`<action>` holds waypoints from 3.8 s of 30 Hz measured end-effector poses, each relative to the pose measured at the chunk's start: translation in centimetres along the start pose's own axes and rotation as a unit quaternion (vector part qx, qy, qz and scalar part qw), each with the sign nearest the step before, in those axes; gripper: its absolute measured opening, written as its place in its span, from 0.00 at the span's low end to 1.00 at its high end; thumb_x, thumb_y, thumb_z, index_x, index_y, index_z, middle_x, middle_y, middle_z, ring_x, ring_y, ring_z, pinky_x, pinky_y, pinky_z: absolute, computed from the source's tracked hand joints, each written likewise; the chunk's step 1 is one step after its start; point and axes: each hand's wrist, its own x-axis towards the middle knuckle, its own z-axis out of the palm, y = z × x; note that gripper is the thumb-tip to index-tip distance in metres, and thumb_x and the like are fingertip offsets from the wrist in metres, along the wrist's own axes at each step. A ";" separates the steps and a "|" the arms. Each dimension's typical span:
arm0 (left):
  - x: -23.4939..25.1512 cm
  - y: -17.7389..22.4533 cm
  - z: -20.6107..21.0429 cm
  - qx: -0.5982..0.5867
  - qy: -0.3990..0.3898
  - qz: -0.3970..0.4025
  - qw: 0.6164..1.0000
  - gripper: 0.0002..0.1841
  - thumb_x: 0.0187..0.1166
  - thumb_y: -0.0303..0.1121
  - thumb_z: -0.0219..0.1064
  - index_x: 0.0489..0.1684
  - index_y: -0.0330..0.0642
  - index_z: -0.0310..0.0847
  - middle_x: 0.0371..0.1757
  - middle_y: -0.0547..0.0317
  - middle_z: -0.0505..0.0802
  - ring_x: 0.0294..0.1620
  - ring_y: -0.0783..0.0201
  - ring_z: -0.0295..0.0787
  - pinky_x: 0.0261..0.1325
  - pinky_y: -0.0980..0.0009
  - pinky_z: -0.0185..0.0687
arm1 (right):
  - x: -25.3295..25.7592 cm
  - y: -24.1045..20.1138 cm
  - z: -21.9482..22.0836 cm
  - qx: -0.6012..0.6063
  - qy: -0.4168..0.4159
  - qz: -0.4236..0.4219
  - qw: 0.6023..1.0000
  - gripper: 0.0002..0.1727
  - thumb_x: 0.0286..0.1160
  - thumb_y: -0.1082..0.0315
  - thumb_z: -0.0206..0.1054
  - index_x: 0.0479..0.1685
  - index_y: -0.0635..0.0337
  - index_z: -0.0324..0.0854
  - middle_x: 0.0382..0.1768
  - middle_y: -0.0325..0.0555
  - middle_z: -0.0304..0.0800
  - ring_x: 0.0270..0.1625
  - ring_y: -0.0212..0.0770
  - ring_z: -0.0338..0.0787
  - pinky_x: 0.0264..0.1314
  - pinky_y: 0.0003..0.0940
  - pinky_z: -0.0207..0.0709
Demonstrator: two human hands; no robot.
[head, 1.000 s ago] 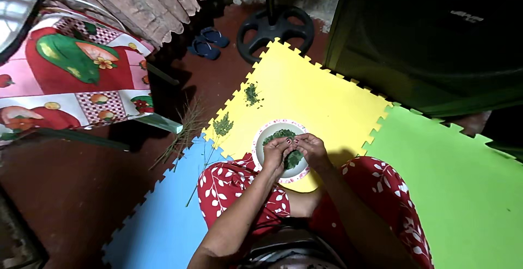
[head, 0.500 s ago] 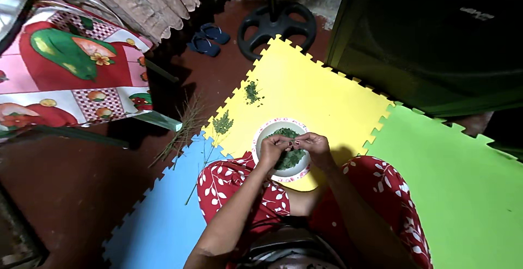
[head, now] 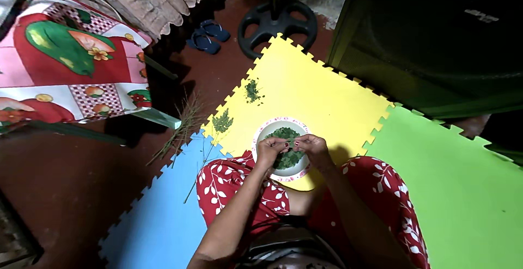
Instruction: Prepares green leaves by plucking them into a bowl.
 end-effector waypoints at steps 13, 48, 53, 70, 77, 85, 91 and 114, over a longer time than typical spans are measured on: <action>0.1 0.7 -0.3 0.302 -0.117 0.065 0.944 0.34 0.75 0.29 0.76 0.81 0.29 0.69 0.79 0.35 0.79 0.76 0.51 0.80 0.80 0.62 0.71 | 0.0 -0.4 -0.6 -0.008 0.019 0.017 1.000 0.05 0.74 0.85 0.62 0.41 0.72 0.82 0.30 0.40 0.91 0.30 0.29 0.91 0.41 0.26 0.89; 0.8 0.2 -2.0 0.291 -0.103 0.009 0.951 0.13 0.85 0.28 0.63 0.59 0.27 0.85 0.52 0.44 0.93 0.50 0.62 0.90 0.63 0.66 0.82 | 0.4 -1.4 -0.9 0.000 -0.010 0.059 0.998 0.05 0.78 0.84 0.59 0.43 0.71 0.80 0.31 0.38 0.90 0.30 0.30 0.91 0.42 0.26 0.89; 0.4 0.4 -0.1 0.266 -0.112 0.024 0.957 0.24 0.81 0.32 0.70 0.72 0.27 0.78 0.63 0.41 0.90 0.56 0.60 0.88 0.66 0.64 0.80 | 0.4 -0.6 -0.4 0.006 0.007 0.070 0.998 0.05 0.79 0.81 0.60 0.46 0.72 0.80 0.33 0.39 0.89 0.29 0.28 0.88 0.40 0.26 0.87; 1.6 1.3 -0.5 0.214 -0.124 -0.053 0.968 0.22 0.96 0.39 0.47 0.56 0.26 0.82 0.45 0.53 0.91 0.38 0.71 0.86 0.48 0.72 0.82 | 0.7 0.2 -0.6 -0.066 -0.029 -0.030 0.997 0.06 0.67 0.86 0.65 0.37 0.71 0.84 0.32 0.38 0.93 0.32 0.26 0.90 0.44 0.25 0.87; 1.7 1.0 -0.7 0.243 -0.134 -0.029 0.960 0.12 0.89 0.29 0.58 0.46 0.26 0.84 0.35 0.58 0.88 0.32 0.76 0.80 0.44 0.76 0.79 | 0.6 0.2 -0.5 -0.123 -0.050 -0.059 0.989 0.06 0.66 0.85 0.68 0.40 0.74 0.85 0.40 0.44 0.92 0.38 0.25 0.90 0.47 0.23 0.86; 1.3 2.2 -0.4 0.347 -0.154 0.016 0.925 0.16 0.92 0.29 0.51 0.50 0.23 0.82 0.44 0.41 0.88 0.47 0.56 0.83 0.59 0.59 0.76 | 0.3 -1.4 0.5 -0.108 -0.080 0.031 0.990 0.06 0.73 0.85 0.64 0.43 0.75 0.83 0.32 0.41 0.92 0.30 0.27 0.89 0.42 0.25 0.86; 1.7 4.1 -1.2 0.058 -0.145 0.026 0.987 0.09 0.85 0.20 0.52 0.37 0.30 0.78 0.27 0.72 0.79 0.29 0.83 0.74 0.39 0.83 0.73 | 1.0 -2.5 -0.4 0.041 -0.072 0.089 0.993 0.16 0.77 0.83 0.49 0.36 0.55 0.80 0.29 0.26 0.89 0.27 0.20 0.85 0.35 0.17 0.82; 3.3 1.8 -1.5 0.282 -0.198 0.136 0.929 0.24 0.77 0.28 0.72 0.73 0.30 0.80 0.59 0.42 0.92 0.50 0.64 0.90 0.60 0.70 0.82 | 1.8 -1.9 0.7 -0.123 -0.023 0.081 0.989 0.10 0.78 0.81 0.63 0.53 0.77 0.78 0.40 0.45 0.86 0.36 0.28 0.86 0.44 0.25 0.84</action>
